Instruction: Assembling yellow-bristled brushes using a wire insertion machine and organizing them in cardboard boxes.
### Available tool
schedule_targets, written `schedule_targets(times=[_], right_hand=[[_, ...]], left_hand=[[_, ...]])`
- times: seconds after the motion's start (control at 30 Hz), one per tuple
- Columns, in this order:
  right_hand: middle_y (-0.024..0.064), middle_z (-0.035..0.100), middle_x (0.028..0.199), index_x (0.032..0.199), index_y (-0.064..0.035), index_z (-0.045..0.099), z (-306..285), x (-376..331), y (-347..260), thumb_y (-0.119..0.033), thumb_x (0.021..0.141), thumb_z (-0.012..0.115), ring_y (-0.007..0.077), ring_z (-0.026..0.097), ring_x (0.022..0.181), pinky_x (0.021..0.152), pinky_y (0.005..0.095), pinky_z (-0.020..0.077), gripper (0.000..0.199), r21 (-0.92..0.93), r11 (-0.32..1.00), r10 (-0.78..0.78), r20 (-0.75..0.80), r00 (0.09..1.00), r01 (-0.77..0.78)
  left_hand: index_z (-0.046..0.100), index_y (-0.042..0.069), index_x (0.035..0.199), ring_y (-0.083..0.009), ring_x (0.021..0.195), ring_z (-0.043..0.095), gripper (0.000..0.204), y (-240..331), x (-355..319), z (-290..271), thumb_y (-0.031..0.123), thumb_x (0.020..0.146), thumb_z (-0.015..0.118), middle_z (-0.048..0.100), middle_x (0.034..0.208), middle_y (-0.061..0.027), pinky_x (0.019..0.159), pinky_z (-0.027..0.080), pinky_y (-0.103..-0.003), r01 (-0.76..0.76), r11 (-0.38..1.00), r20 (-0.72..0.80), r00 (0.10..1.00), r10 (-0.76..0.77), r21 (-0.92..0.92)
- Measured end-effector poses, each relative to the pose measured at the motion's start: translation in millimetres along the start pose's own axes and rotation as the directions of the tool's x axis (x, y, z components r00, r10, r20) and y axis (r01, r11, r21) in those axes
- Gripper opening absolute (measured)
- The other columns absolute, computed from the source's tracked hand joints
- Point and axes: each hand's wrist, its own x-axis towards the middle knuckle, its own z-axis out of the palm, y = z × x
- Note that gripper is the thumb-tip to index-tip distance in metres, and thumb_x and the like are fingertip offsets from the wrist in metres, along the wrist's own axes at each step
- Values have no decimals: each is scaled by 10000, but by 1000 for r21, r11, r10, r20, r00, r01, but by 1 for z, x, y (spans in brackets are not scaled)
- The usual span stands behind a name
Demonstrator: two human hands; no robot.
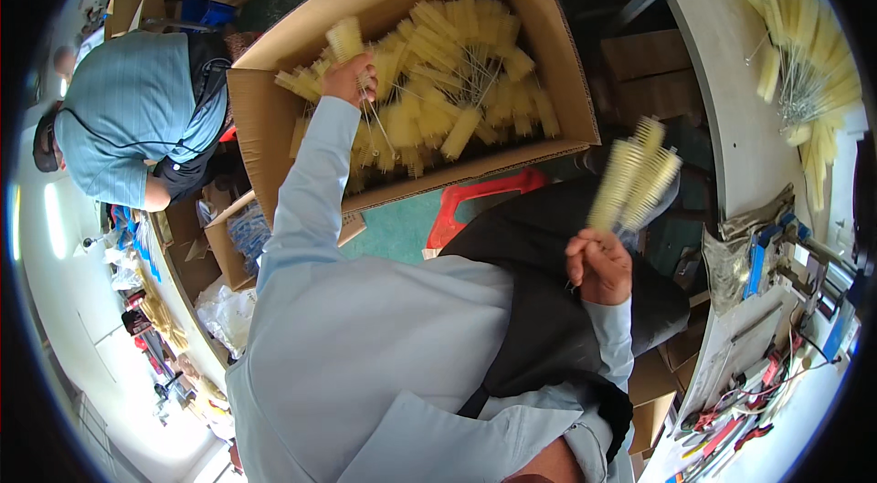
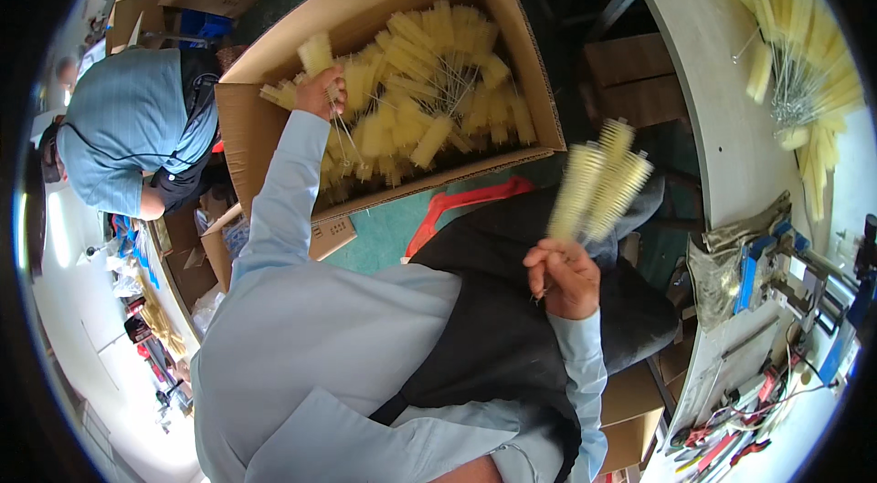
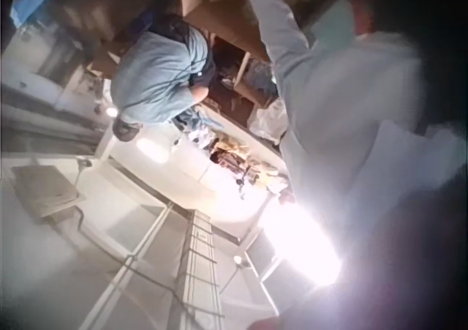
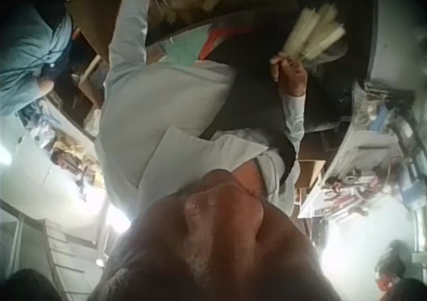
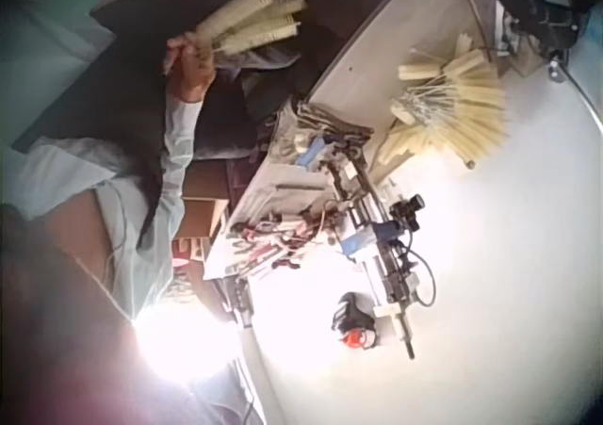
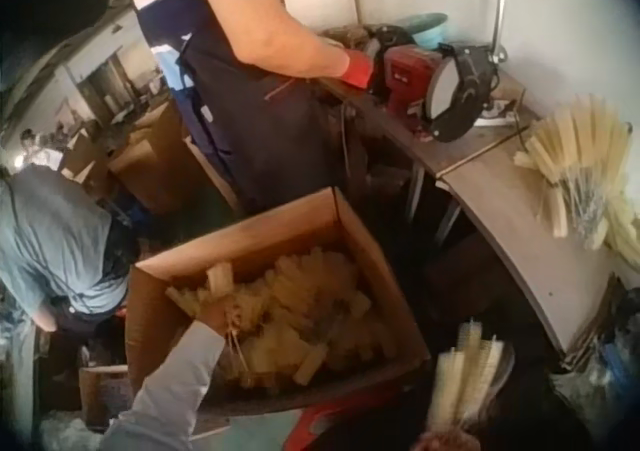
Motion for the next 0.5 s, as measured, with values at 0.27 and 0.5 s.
schedule_targets(times=[0.27,0.5], right_hand=[[165,654,836,1174,26,539,-6,2,4,-105,1003,457,124,471,454,400,231,363,230,-44,980,195,-28,980,-196],[128,660,812,1064,15,570,8,11,-8,-168,1019,467,99,433,433,395,216,340,214,-196,972,100,-149,984,-128]], left_hand=[[681,-6,1013,-275,599,641,407,-83,1,107,307,764,755,700,916,-182,500,543,-423,240,892,210,918,-337,384],[696,-9,1001,-324,830,678,541,-110,18,120,406,659,760,702,921,-195,792,541,-387,-541,222,556,831,-5,811]])
